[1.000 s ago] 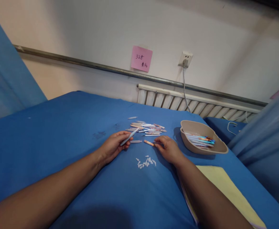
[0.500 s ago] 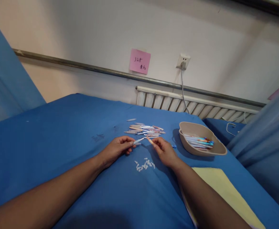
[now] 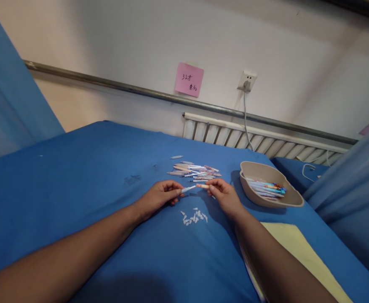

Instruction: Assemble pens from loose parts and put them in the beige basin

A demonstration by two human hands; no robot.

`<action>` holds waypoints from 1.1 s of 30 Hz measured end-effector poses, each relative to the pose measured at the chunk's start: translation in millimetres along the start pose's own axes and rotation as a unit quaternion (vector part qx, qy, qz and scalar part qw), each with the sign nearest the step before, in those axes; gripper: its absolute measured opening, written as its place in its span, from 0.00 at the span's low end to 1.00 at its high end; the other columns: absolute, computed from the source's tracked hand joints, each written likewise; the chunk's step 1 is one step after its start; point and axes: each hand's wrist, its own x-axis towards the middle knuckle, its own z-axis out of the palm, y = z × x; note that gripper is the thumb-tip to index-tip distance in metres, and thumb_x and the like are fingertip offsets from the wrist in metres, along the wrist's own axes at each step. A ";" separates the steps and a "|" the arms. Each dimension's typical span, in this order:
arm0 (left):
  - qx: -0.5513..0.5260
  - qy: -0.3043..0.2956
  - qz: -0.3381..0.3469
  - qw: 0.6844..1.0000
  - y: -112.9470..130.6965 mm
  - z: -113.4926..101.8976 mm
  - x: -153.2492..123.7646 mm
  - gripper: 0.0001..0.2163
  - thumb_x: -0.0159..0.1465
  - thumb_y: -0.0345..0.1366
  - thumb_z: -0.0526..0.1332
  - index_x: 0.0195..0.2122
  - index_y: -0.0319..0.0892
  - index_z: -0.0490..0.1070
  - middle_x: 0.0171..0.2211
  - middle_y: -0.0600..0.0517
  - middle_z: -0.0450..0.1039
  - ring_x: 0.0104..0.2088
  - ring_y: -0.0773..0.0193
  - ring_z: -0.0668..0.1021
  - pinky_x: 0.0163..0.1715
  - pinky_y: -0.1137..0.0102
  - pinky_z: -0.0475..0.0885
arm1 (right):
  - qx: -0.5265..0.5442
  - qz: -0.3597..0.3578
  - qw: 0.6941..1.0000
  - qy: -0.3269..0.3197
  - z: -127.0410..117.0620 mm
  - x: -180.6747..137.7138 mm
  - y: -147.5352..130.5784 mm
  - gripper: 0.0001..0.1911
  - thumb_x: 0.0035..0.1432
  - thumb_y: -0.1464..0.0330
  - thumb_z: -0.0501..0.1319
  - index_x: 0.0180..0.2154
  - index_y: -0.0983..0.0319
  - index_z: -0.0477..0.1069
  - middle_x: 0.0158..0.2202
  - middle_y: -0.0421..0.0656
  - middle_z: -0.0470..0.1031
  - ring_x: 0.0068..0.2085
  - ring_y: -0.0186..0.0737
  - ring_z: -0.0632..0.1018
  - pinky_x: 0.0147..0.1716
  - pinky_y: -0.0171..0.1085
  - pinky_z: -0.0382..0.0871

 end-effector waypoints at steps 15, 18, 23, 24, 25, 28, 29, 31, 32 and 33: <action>0.004 -0.001 0.014 1.000 -0.4 -0.5 -1.0 0.13 0.54 0.41 0.64 0.36 0.37 0.72 0.30 0.51 0.74 0.23 0.71 0.70 0.24 0.74 0.67 | -0.023 -0.015 0.999 -0.019 -3.7 -0.1 -3.8 0.11 0.49 0.61 0.60 0.33 0.61 0.69 0.24 0.38 0.70 0.27 0.34 0.71 0.31 0.35 0.66; 0.012 -0.004 0.013 1.000 0.1 0.3 -1.2 0.13 0.54 0.41 0.64 0.37 0.37 0.72 0.30 0.51 0.74 0.23 0.71 0.71 0.24 0.74 0.67 | -0.024 -0.016 0.999 -0.020 -4.0 -1.1 -5.3 0.11 0.49 0.61 0.60 0.33 0.61 0.69 0.24 0.38 0.70 0.27 0.34 0.71 0.31 0.35 0.66; 0.016 -0.002 0.008 1.000 0.6 1.7 -1.0 0.13 0.53 0.41 0.64 0.36 0.38 0.72 0.29 0.51 0.74 0.23 0.71 0.71 0.24 0.74 0.67 | -0.046 -0.029 0.998 -0.030 -2.9 -3.4 -6.2 0.10 0.51 0.61 0.59 0.33 0.61 0.69 0.24 0.38 0.70 0.28 0.35 0.71 0.31 0.35 0.66; 0.016 -0.002 0.006 1.000 0.4 1.8 -0.9 0.14 0.53 0.41 0.64 0.36 0.38 0.72 0.29 0.51 0.74 0.23 0.71 0.71 0.24 0.74 0.67 | -0.051 -0.031 0.998 -0.033 -3.0 -3.7 -5.9 0.10 0.51 0.62 0.59 0.33 0.61 0.69 0.25 0.38 0.70 0.28 0.35 0.71 0.31 0.35 0.66; 0.016 -0.003 0.005 1.000 0.2 2.0 -1.0 0.14 0.53 0.42 0.64 0.36 0.38 0.72 0.29 0.51 0.74 0.23 0.71 0.71 0.24 0.74 0.67 | -0.056 -0.034 0.997 -0.037 -2.9 -3.9 -5.6 0.09 0.52 0.62 0.59 0.33 0.61 0.70 0.25 0.38 0.70 0.28 0.34 0.71 0.30 0.35 0.66; 0.025 -0.002 0.004 1.000 0.5 3.4 -1.7 0.15 0.52 0.42 0.65 0.37 0.38 0.73 0.29 0.51 0.74 0.23 0.71 0.71 0.24 0.74 0.66 | -0.076 -0.056 0.994 -0.051 -1.7 -5.2 -4.1 0.08 0.53 0.63 0.58 0.33 0.61 0.70 0.26 0.39 0.70 0.29 0.34 0.71 0.30 0.34 0.66; 0.031 -0.001 0.004 1.000 1.0 4.2 -2.3 0.15 0.52 0.42 0.65 0.36 0.38 0.73 0.28 0.52 0.74 0.23 0.71 0.71 0.24 0.74 0.66 | -0.087 -0.067 0.993 -0.053 -0.8 -6.0 -3.8 0.07 0.53 0.64 0.58 0.33 0.61 0.70 0.28 0.40 0.70 0.29 0.34 0.71 0.30 0.34 0.66; 0.041 0.002 0.006 0.999 2.5 5.9 -3.5 0.14 0.52 0.42 0.65 0.36 0.38 0.73 0.27 0.53 0.73 0.22 0.71 0.70 0.24 0.75 0.65 | -0.120 -0.088 0.987 -0.054 2.0 -8.4 -4.1 0.07 0.54 0.65 0.58 0.33 0.61 0.71 0.31 0.41 0.71 0.31 0.34 0.71 0.32 0.34 0.66; 0.044 0.003 0.007 0.999 3.3 6.8 -4.2 0.14 0.52 0.42 0.65 0.35 0.38 0.73 0.26 0.53 0.73 0.22 0.71 0.70 0.24 0.75 0.65 | -0.138 -0.098 0.984 -0.052 3.7 -10.0 -4.8 0.07 0.54 0.66 0.58 0.34 0.61 0.71 0.33 0.41 0.71 0.32 0.35 0.72 0.33 0.34 0.67; 0.045 0.003 0.009 0.999 4.0 7.5 -4.9 0.13 0.51 0.41 0.65 0.35 0.38 0.74 0.25 0.54 0.73 0.22 0.71 0.70 0.24 0.75 0.65 | -0.157 -0.109 0.980 -0.050 5.4 -11.7 -5.9 0.07 0.54 0.66 0.58 0.34 0.60 0.72 0.34 0.42 0.71 0.33 0.35 0.72 0.34 0.34 0.67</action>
